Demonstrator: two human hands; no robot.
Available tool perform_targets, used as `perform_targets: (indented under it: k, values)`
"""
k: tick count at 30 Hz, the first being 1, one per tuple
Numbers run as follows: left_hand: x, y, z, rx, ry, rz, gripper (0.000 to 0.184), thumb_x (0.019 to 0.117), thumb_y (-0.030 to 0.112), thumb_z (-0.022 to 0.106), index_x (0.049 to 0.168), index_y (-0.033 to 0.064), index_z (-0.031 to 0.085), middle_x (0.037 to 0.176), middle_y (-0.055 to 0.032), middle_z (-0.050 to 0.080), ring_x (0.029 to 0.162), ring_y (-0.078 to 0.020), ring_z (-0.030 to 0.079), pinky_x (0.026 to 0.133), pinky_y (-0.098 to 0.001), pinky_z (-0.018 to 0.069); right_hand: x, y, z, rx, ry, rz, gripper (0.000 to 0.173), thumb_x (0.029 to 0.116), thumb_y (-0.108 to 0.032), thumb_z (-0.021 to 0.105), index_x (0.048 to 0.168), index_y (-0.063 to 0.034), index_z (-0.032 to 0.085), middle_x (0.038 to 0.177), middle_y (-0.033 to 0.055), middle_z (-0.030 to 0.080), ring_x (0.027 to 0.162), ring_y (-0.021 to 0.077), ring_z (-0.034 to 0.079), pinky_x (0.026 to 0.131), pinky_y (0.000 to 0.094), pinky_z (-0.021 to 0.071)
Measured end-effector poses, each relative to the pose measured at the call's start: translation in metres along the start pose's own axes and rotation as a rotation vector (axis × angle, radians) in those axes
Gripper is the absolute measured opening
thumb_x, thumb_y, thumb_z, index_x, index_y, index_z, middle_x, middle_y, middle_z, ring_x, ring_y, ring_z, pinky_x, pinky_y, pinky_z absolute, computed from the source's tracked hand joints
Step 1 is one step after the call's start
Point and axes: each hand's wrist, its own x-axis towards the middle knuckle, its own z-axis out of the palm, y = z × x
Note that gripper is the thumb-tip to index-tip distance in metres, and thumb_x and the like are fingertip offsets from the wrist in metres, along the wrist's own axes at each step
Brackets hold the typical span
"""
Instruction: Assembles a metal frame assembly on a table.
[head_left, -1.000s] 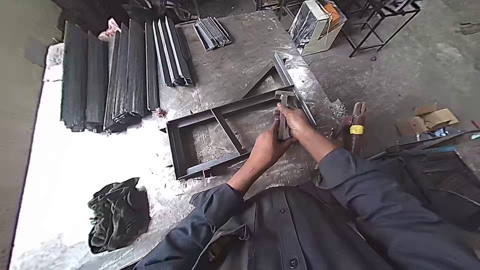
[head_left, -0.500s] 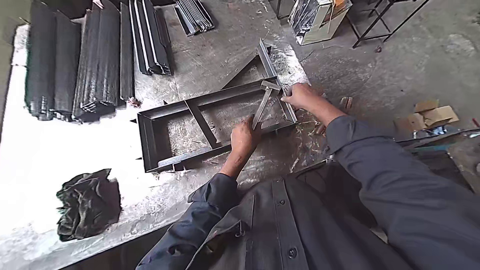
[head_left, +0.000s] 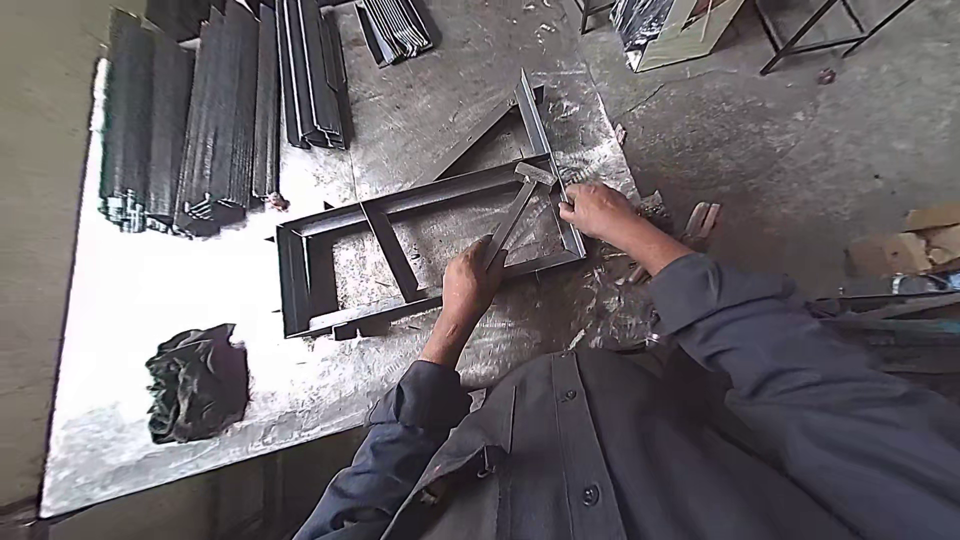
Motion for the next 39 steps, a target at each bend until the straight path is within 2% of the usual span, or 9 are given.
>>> perform_targets:
  k: [5,9,13,20,25,30,34,36,39]
  values:
    - [-0.002,0.002,0.006,0.079,0.111,0.037,0.039,0.0999,0.032,0.065,0.131,0.0088,0.070,0.109,-0.0164,0.075,0.100,-0.0360,0.073,0.087,-0.0590,0.0557,0.000,0.000,0.000,0.010,-0.009,0.001,0.035,0.1044,-0.038,0.050,0.108,-0.0083,0.067,0.104,0.0184,0.070,0.100,0.0388,0.069,0.077,0.0610,0.0527]
    - [-0.004,0.003,0.009,0.136,0.170,0.076,0.042,0.0988,0.032,0.067,0.134,0.0088,0.069,0.103,-0.0174,0.076,0.091,-0.0374,0.074,0.078,-0.0593,0.0565,-0.001,-0.001,-0.005,0.013,-0.036,0.023,0.034,0.1047,-0.039,0.050,0.107,-0.0091,0.066,0.102,0.0182,0.070,0.098,0.0391,0.070,0.075,0.0600,0.0529]
    - [-0.001,-0.002,0.009,0.060,0.120,0.090,0.042,0.0977,0.029,0.069,0.134,0.0070,0.068,0.103,-0.0170,0.075,0.093,-0.0348,0.073,0.082,-0.0563,0.0567,0.002,0.001,-0.007,0.002,-0.057,0.015,0.034,0.1044,-0.040,0.050,0.103,-0.0098,0.066,0.098,0.0169,0.070,0.095,0.0382,0.070,0.072,0.0590,0.0525]
    - [0.001,-0.010,0.015,0.052,0.107,0.107,0.041,0.0998,0.032,0.064,0.132,0.0080,0.069,0.098,-0.0153,0.076,0.086,-0.0326,0.074,0.075,-0.0532,0.0590,-0.006,0.002,-0.006,0.002,-0.039,0.036,0.045,0.1039,-0.050,0.051,0.093,-0.0085,0.067,0.088,0.0163,0.070,0.089,0.0373,0.070,0.069,0.0572,0.0527]
    - [0.002,-0.010,0.016,0.037,0.136,0.136,0.041,0.1001,0.033,0.062,0.130,0.0057,0.071,0.099,-0.0143,0.077,0.087,-0.0309,0.075,0.076,-0.0500,0.0605,0.003,0.013,-0.017,0.159,-0.046,0.037,0.050,0.0947,-0.058,0.065,0.081,-0.0106,0.067,0.072,0.0120,0.063,0.071,0.0327,0.065,0.061,0.0568,0.0494]
    - [0.001,-0.012,0.017,0.018,0.157,0.157,0.041,0.0991,0.031,0.062,0.131,0.0073,0.070,0.093,-0.0135,0.075,0.078,-0.0299,0.074,0.067,-0.0476,0.0598,0.075,-0.003,-0.086,0.132,0.189,-0.079,0.042,0.1016,-0.044,0.060,0.120,-0.0077,0.067,0.104,0.0188,0.071,0.096,0.0400,0.069,0.083,0.0647,0.0521]
    - [0.001,-0.015,0.021,-0.003,0.186,0.164,0.040,0.0987,0.032,0.062,0.131,0.0099,0.071,0.093,-0.0114,0.075,0.077,-0.0272,0.074,0.066,-0.0446,0.0606,0.190,-0.023,-0.118,-0.028,0.183,-0.263,0.066,0.0974,-0.037,0.066,0.155,-0.0122,0.044,0.146,0.0175,0.056,0.132,0.0378,0.056,0.110,0.0608,0.0417]
    - [0.001,-0.016,0.022,-0.015,0.199,0.163,0.040,0.0982,0.032,0.062,0.131,0.0113,0.071,0.091,-0.0102,0.075,0.075,-0.0256,0.073,0.064,-0.0428,0.0601,0.232,-0.025,-0.121,-0.115,0.079,-0.325,0.074,0.0945,-0.033,0.070,0.159,-0.0123,0.038,0.150,0.0188,0.052,0.138,0.0399,0.051,0.113,0.0633,0.0374]
    - [0.001,-0.017,0.023,-0.028,0.207,0.172,0.040,0.0970,0.031,0.063,0.131,0.0114,0.071,0.088,-0.0087,0.074,0.071,-0.0236,0.072,0.061,-0.0403,0.0594,0.259,-0.021,-0.122,-0.155,-0.042,-0.348,0.067,0.0928,-0.027,0.072,0.152,-0.0087,0.048,0.138,0.0219,0.061,0.127,0.0415,0.058,0.107,0.0646,0.0411]
